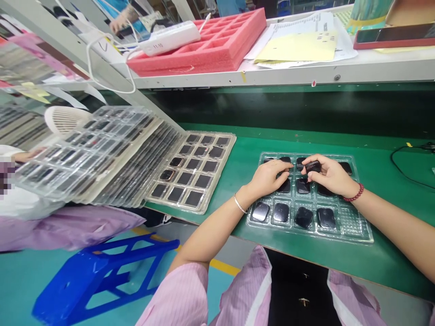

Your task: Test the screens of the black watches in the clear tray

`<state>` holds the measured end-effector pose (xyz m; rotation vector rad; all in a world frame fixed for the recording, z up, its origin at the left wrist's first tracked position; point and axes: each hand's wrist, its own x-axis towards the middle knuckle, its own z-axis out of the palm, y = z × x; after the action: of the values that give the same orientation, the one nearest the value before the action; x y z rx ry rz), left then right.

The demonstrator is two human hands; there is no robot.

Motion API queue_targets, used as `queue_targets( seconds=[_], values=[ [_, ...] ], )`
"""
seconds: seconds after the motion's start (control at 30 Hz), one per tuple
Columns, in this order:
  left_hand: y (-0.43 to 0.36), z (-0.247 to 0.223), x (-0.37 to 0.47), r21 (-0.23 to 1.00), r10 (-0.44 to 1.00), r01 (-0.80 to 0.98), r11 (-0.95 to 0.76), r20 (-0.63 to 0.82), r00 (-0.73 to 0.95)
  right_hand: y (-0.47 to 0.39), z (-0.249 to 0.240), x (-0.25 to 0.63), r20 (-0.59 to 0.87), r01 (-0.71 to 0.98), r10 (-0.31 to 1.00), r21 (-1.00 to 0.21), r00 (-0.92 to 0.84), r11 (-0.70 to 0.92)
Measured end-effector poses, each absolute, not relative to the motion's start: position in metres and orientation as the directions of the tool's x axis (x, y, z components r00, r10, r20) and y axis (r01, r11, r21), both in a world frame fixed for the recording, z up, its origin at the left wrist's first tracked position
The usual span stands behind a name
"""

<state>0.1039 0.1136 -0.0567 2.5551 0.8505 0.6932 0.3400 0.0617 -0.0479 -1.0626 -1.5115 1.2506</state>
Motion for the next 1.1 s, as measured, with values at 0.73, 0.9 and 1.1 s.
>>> queue_targets(
  seconds=[0.73,0.9,1.1],
  values=[
    [0.114,-0.051,0.103,0.523,0.630,0.409,-0.747,0.364,0.686,0.001,0.063,0.320,0.081,-0.594,0.930,-0.788,-0.358,-0.160],
    [0.111,-0.048,0.105,0.498,0.625,0.414,-0.762,0.394,0.674,-0.060,0.102,0.300,0.091,-0.585,0.838,-0.756,-0.538,-0.294],
    [0.112,-0.049,0.104,0.492,0.635,0.435,-0.754,0.378,0.674,-0.067,0.098,0.287,0.022,-0.577,0.770,-0.677,-0.637,-0.458]
  ],
)
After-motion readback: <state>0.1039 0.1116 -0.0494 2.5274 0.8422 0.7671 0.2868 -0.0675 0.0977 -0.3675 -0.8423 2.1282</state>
